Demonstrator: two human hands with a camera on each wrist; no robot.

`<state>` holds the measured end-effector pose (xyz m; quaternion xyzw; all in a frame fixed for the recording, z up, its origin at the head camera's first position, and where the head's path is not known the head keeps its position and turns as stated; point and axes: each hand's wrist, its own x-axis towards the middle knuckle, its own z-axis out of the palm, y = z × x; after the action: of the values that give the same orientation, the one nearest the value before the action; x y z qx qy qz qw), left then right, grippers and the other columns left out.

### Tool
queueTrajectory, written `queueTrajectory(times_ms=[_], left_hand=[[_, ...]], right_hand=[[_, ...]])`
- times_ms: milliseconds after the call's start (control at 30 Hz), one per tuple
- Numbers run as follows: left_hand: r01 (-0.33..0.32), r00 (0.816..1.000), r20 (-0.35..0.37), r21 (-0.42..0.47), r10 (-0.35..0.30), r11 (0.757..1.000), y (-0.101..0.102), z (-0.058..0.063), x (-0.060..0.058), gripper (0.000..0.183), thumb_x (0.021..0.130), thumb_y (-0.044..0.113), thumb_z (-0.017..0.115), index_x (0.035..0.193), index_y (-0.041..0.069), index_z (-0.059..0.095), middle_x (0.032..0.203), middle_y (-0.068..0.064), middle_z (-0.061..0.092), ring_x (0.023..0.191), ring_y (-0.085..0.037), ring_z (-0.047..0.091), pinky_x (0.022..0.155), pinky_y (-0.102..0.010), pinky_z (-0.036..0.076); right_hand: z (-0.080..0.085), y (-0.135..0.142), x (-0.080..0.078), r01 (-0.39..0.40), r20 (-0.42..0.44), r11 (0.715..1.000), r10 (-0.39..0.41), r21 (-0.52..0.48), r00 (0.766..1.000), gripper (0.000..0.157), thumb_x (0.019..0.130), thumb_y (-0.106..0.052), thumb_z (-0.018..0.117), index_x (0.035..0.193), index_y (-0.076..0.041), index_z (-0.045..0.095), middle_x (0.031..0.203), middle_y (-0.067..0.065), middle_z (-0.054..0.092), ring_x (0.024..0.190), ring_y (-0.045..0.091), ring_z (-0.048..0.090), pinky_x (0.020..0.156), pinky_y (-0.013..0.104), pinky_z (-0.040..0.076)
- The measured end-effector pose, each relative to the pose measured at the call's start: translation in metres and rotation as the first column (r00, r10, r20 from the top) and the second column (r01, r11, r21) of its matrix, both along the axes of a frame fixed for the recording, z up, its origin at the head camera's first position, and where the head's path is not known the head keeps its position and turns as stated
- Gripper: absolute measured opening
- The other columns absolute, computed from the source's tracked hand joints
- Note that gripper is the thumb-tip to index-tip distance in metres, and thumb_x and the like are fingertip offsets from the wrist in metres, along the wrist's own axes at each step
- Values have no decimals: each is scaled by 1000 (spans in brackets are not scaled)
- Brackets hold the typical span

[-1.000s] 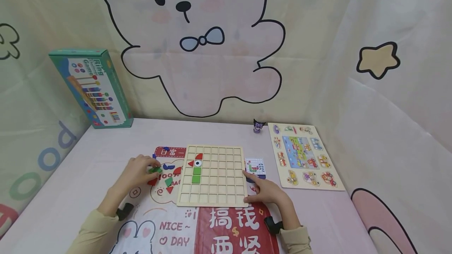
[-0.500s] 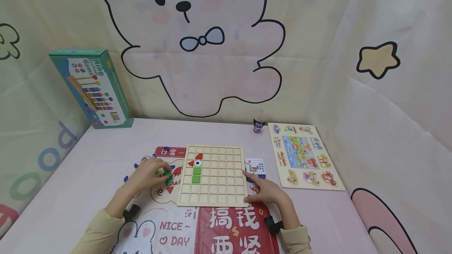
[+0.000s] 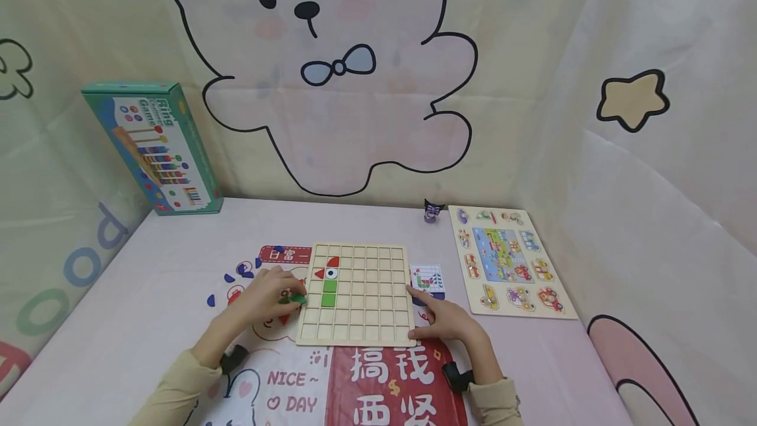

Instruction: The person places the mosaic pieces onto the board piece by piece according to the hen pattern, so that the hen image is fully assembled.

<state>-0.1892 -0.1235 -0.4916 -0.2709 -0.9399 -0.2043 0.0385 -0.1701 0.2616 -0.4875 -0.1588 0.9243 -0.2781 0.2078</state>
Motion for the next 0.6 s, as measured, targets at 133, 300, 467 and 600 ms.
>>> queueTrajectory(times_ms=[133,300,467,600], left_hand=[[51,999,-16,-12,-51,999,8,-1,2,14,75,26,72,89,26,71,82,14,62,76,-7,40,79,-36,36],[99,995,-7,-10,-100,995,19,-2,6,14,75,24,71,89,26,71,84,14,62,78,-8,41,76,-34,32],[122,992,17,-30,-122,992,27,-4,7,13,75,28,73,88,26,71,89,14,63,85,-8,45,82,-37,35],[133,990,48,-43,-131,990,33,-4,9,15,76,26,73,91,27,71,92,14,64,89,-9,47,85,-38,36]], right_hand=[[0,0,0,-3,-2,1000,3,-4,1000,88,72,-43,75,145,-22,30,58,-2,39,52,10,32,52,26,29],[0,0,0,-3,-4,1000,3,-2,1000,88,72,-43,75,145,-22,30,58,-2,40,52,10,32,52,25,28],[1,0,0,4,-4,1000,-4,5,1000,89,72,-44,75,145,-23,30,59,-2,40,52,10,32,52,25,28],[1,-1,0,1,-9,1000,-1,6,1000,89,72,-44,75,145,-22,30,59,-2,40,51,10,32,51,25,27]])
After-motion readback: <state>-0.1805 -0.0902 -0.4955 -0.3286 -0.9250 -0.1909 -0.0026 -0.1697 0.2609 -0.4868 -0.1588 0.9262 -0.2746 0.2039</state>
